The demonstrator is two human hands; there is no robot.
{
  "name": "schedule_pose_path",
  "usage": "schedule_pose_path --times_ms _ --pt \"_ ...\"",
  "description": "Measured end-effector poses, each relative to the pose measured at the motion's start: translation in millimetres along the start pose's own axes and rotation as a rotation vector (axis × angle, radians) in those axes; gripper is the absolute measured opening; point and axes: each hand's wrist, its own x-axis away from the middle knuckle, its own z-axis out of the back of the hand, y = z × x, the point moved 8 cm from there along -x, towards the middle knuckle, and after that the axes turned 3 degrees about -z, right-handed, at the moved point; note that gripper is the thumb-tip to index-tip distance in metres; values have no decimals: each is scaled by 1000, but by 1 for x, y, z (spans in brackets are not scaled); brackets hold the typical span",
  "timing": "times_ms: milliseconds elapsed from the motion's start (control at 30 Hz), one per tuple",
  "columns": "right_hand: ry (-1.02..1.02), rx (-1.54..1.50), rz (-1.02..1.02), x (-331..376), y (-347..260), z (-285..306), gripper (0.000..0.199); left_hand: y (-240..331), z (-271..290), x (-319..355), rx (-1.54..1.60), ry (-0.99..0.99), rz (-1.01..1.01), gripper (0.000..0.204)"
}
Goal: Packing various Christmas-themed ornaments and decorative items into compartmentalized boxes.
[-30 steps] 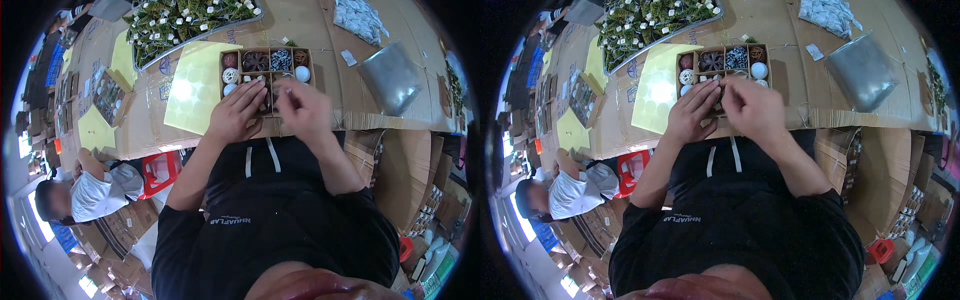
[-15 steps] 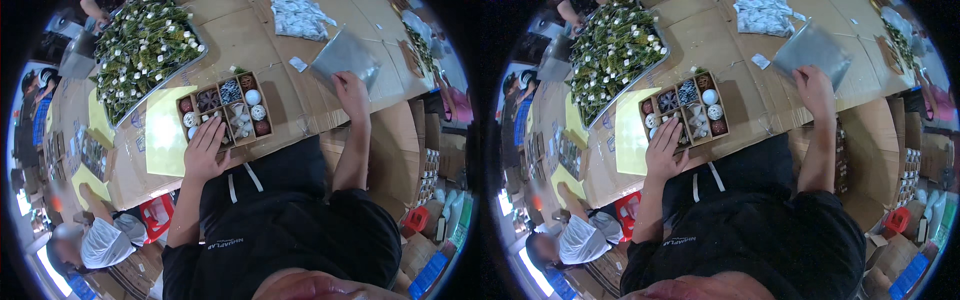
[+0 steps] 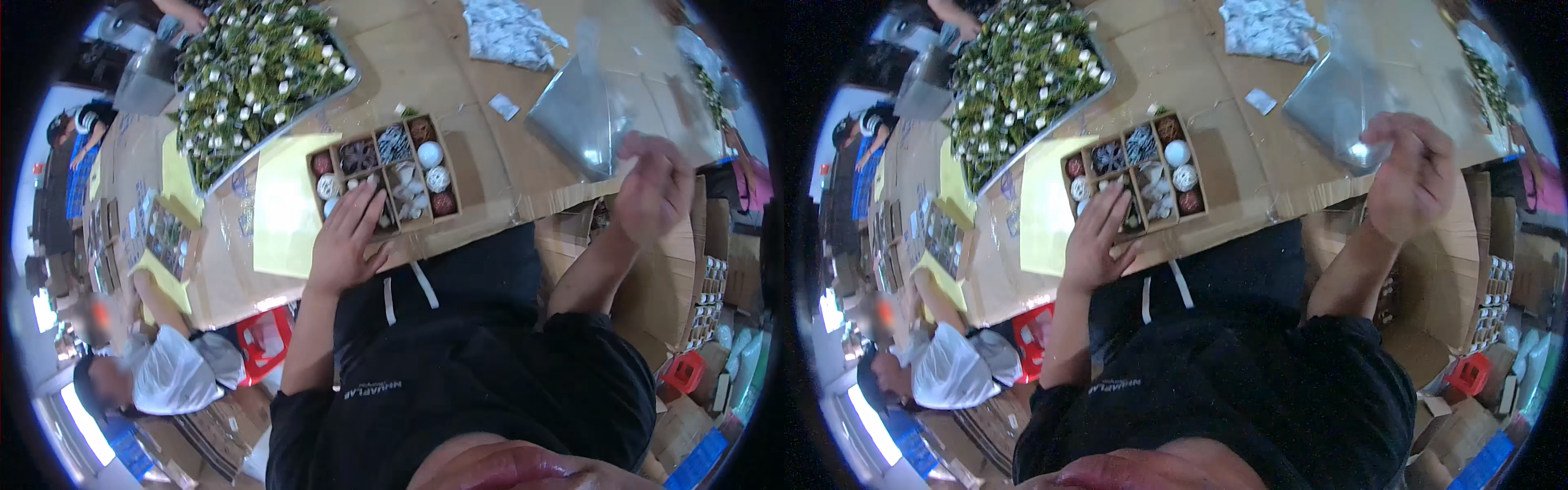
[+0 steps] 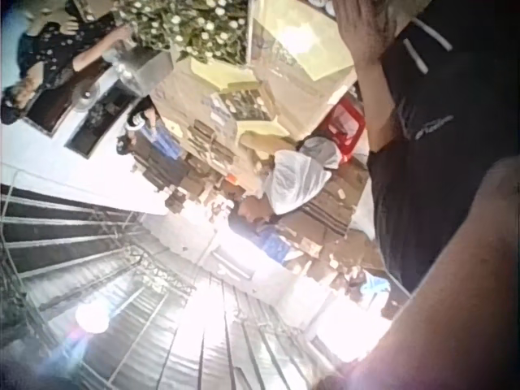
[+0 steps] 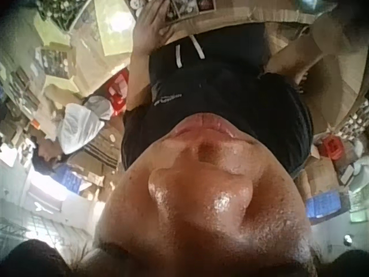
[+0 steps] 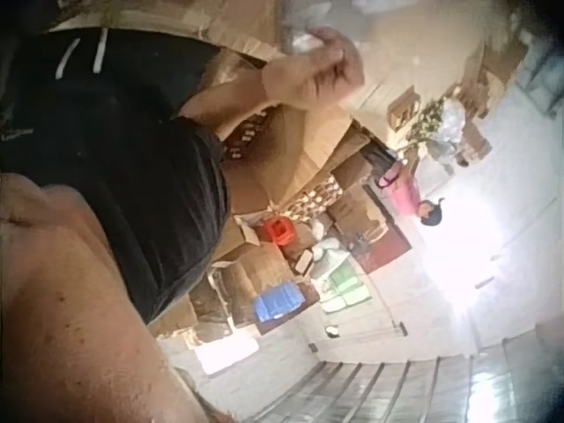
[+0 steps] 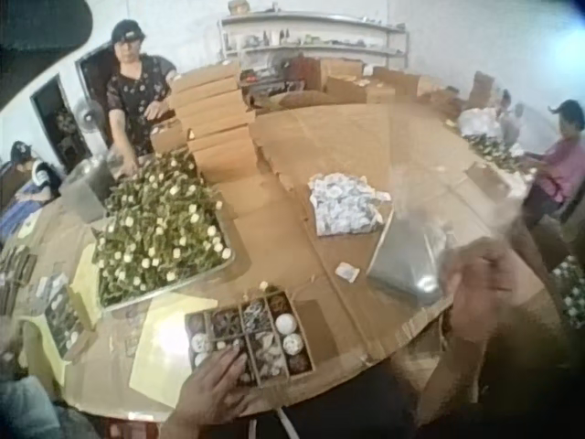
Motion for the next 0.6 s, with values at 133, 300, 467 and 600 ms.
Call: schedule_pose_path --times_ms 133,300,467,600 --pt "-288 -962 -278 24 -7 -59 15 -3 60 10 298 321 111 104" --pt "-232 -817 -1087 108 63 -137 29 -25 59 17 1332 357 531 93" --pt "-185 -436 -1243 136 105 -146 36 -47 50 40 896 378 738 65" --pt "-380 -153 -1034 130 122 -151 39 -51 39 37 826 373 794 66"
